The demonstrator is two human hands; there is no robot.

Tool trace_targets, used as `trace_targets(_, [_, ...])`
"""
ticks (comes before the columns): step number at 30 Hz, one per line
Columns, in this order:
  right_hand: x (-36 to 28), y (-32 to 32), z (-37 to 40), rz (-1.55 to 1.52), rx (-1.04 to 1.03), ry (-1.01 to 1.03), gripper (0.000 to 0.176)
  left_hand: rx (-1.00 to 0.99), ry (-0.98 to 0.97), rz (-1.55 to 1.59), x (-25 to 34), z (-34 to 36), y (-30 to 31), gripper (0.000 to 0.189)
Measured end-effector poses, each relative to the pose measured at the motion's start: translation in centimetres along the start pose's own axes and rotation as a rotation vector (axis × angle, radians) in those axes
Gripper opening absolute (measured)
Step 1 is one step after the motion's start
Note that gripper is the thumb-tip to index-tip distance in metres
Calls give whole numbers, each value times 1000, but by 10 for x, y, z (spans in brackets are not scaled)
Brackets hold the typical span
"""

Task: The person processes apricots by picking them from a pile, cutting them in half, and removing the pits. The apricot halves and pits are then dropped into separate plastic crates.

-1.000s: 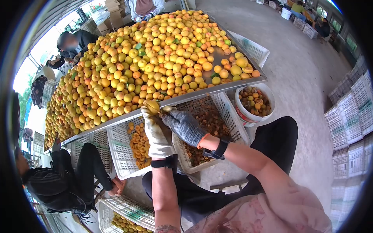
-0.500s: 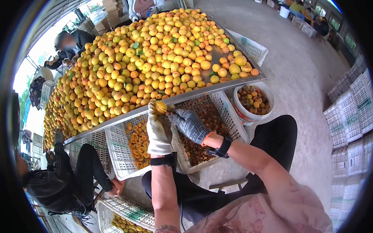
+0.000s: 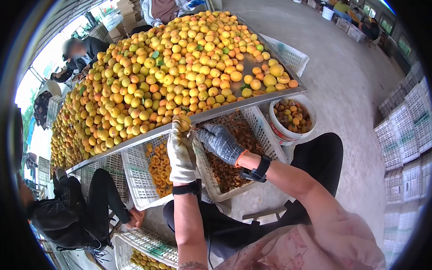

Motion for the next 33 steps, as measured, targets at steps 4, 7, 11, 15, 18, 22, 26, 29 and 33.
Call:
trace_targets(4, [-1,-6,-1,-156,-31,-107,27,-9,-83,-18,5,4,-6,34])
trace_targets(7, [-7,-11,2,-48,-11,29,28,60,-89,97,-3,1,-2,37])
trace_targets(11, [4,-8,-2,-17,25,57,28,3,-4,78,0,-1,-6,35])
trace_targets(15, [-7,-7,-3,48,49,81,28,-12,-61,32,10,4,-14,25])
trace_targets(18, [-28,-12,2,167,101,268,29,-14,-121,97,12,1,-12,26])
trace_targets(22, [-16,-16,-7,149,56,153,30,-33,-114,175,18,0,-15,24])
trace_targets(26, [-13,-16,-10,168,64,172,31,45,-56,202,10,-5,-10,28])
trace_targets(29, [-16,-18,-3,272,169,407,31,-94,24,434,-3,-10,-7,35])
trace_targets(33, [12,-10,26,439,163,377,26,-67,46,451,5,-13,4,43])
Point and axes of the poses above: each hand's wrist, its own z-axis away from the middle knuckle, its own y-axis out of the back of the hand, x = y × z, the point moved 5 cm from there along -z, towards the middle knuckle, and after that the axes turned 4 degrees about z, right-handed, at the moved point
